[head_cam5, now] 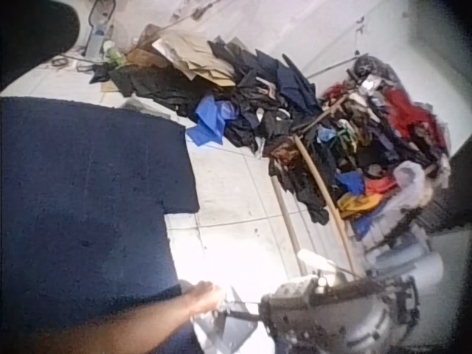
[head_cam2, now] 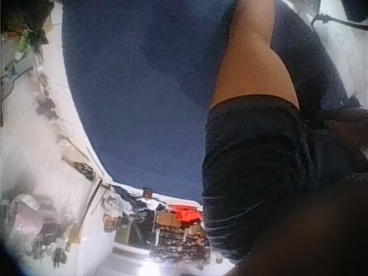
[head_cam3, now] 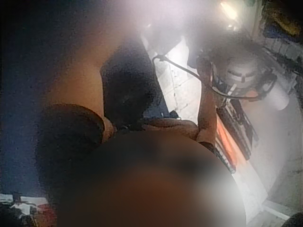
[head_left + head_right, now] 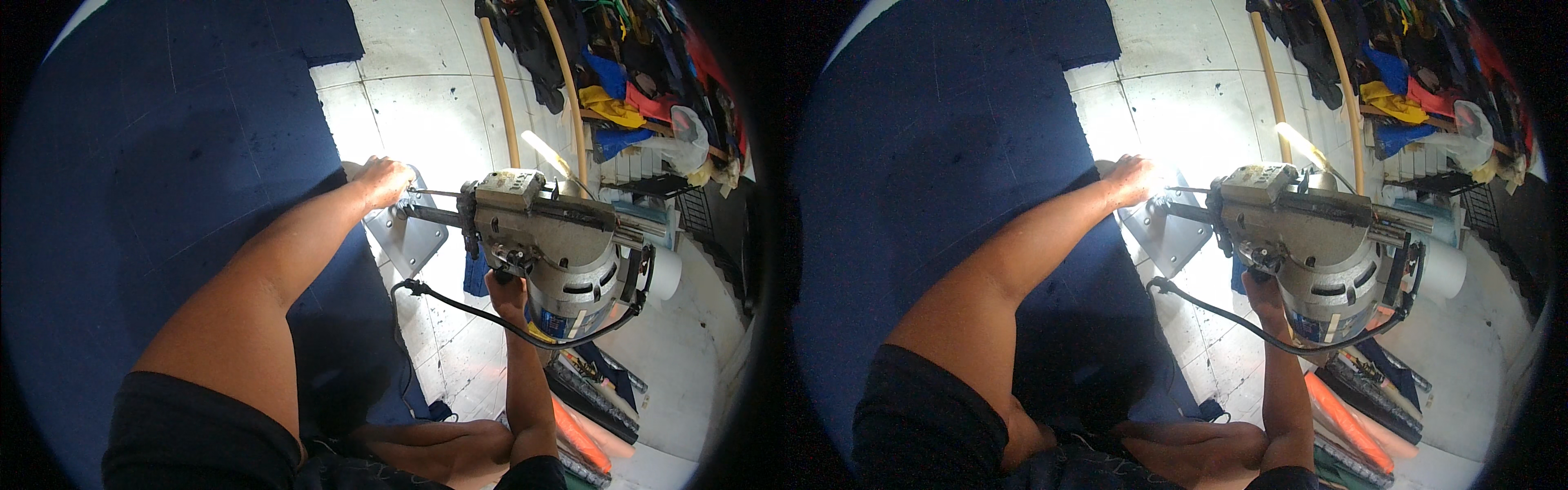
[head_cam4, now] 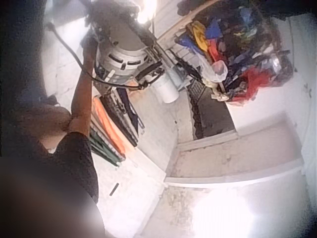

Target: The person uses an electric fabric cutting machine to cut a large piece of blue fabric on the floor. They guide the machine along the material, then remove and set aside the cut strips.

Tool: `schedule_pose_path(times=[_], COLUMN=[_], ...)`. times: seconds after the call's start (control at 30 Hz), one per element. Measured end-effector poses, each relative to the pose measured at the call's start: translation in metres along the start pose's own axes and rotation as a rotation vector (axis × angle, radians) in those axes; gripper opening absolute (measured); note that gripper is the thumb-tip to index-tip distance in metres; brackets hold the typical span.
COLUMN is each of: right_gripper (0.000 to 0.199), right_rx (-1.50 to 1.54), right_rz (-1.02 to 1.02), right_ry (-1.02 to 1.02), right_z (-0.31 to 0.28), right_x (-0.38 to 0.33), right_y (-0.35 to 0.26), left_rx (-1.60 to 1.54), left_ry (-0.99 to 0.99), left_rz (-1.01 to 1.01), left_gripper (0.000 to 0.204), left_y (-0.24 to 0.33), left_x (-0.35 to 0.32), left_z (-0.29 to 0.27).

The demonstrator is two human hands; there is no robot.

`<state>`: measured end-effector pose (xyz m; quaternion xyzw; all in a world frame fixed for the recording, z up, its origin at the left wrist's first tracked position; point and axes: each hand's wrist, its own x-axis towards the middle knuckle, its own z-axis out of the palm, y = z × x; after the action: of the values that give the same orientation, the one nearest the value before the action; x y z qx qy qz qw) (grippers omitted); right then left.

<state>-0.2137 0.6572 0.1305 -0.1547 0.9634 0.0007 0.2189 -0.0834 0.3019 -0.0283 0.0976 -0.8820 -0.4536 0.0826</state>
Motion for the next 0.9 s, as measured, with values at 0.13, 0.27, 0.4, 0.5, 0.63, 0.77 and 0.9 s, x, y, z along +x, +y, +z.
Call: schedule_pose_path(times=[0.13,0.27,0.4,0.5,0.63,0.77,0.9], right_gripper=[0.041,0.039,0.038,0.037,0.032,0.025,0.022], right_rx=[-0.076,-0.120,0.039,0.115,0.063,-0.196,-0.194], right_rz=[0.092,-0.127,-0.101,-0.115,-0.189,-0.468,-0.575], right_ry=[-0.050,0.041,0.054,0.048,0.146,0.401,0.331], right_z=[-0.015,-0.005,0.003,0.004,0.002,0.001,0.003], right_x=[-0.031,-0.003,0.005,0.005,0.003,-0.010,-0.007], right_y=[-0.085,-0.001,0.009,0.012,0.015,-0.024,-0.018], left_rx=[0.006,0.007,0.030,0.037,0.043,0.030,0.063], left_ry=[-0.025,-0.008,-0.010,-0.011,-0.028,-0.002,-0.020], left_rz=[-0.023,0.005,-0.008,-0.004,0.000,-0.036,-0.071], left_gripper=[0.017,0.017,0.016,0.016,0.016,0.016,0.016], left_y=[-0.003,0.005,0.001,0.002,0.008,0.005,0.007], left_x=[-0.003,0.001,-0.001,-0.004,-0.006,-0.012,-0.014], left_z=[-0.005,-0.002,-0.003,-0.007,-0.013,-0.016,-0.019])
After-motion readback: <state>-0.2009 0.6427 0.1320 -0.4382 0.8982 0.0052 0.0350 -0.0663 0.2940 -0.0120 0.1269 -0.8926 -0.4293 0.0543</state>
